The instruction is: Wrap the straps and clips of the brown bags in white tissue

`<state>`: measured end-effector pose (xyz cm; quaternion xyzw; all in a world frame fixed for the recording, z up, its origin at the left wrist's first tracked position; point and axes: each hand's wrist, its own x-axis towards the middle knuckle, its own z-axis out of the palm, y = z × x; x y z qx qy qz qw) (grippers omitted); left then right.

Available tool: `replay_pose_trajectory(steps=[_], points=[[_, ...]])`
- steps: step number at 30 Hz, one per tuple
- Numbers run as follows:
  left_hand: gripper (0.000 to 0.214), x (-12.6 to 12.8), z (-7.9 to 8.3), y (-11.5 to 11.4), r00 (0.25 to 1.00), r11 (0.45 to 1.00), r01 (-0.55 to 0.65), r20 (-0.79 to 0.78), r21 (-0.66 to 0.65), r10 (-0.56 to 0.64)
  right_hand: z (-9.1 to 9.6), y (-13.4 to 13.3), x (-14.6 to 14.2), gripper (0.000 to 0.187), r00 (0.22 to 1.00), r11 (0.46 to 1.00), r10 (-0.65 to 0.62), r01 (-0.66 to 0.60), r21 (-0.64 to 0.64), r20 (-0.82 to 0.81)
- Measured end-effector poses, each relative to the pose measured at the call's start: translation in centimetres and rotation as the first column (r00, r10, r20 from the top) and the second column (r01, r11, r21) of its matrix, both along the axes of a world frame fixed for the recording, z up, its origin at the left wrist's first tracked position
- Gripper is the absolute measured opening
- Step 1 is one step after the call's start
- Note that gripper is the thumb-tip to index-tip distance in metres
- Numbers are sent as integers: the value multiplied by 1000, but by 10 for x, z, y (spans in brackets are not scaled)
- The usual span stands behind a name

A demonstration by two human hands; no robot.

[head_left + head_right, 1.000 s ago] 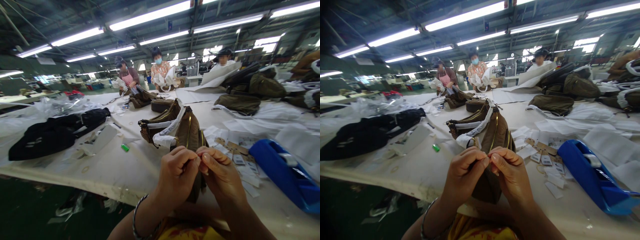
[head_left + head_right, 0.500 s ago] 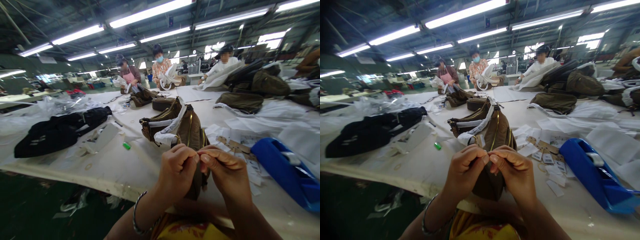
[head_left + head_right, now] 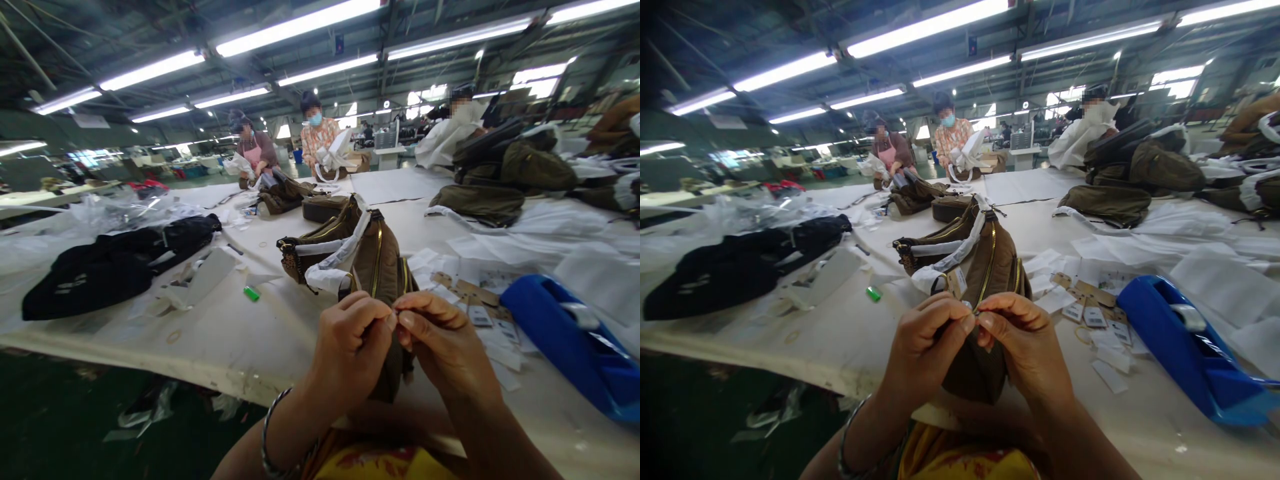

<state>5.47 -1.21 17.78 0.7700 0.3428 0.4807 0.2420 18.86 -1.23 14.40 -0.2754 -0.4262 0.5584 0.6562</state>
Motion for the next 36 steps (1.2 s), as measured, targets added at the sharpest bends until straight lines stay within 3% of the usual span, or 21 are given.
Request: replay_pose_trajectory(steps=[4, 11, 15, 19, 22, 26, 36], points=[[16, 0, -1, 0, 1000, 1000, 8, -5, 6, -8, -3, -1, 2, 8, 997, 996, -51, 46, 79, 63], [17, -3, -1, -1, 998, 999, 52, -32, 2, -52, -3, -5, 8, 16, 959, 950, -160, 84, 302, 235], [17, -4, 1, -1, 995, 995, 96, -31, -38, -98, -1, -4, 9, 15, 951, 950, -113, 19, 311, 287], [18, -1, 0, 0, 998, 999, 6, -63, -48, -9, -7, 0, 5, 14, 963, 955, -155, 89, 283, 222], [10, -1, -3, 0, 1000, 993, -29, -7, -115, 28, -12, 2, 3, 13, 979, 964, -137, 98, 248, 148], [9, -4, -8, -1, 996, 978, -21, 85, -206, 39, -12, 0, 2, 13, 966, 954, -174, 117, 277, 191], [14, -1, -14, -4, 993, 994, -113, -20, -13, 112, -10, -11, -9, 12, 893, 902, -332, 206, 379, 303]])
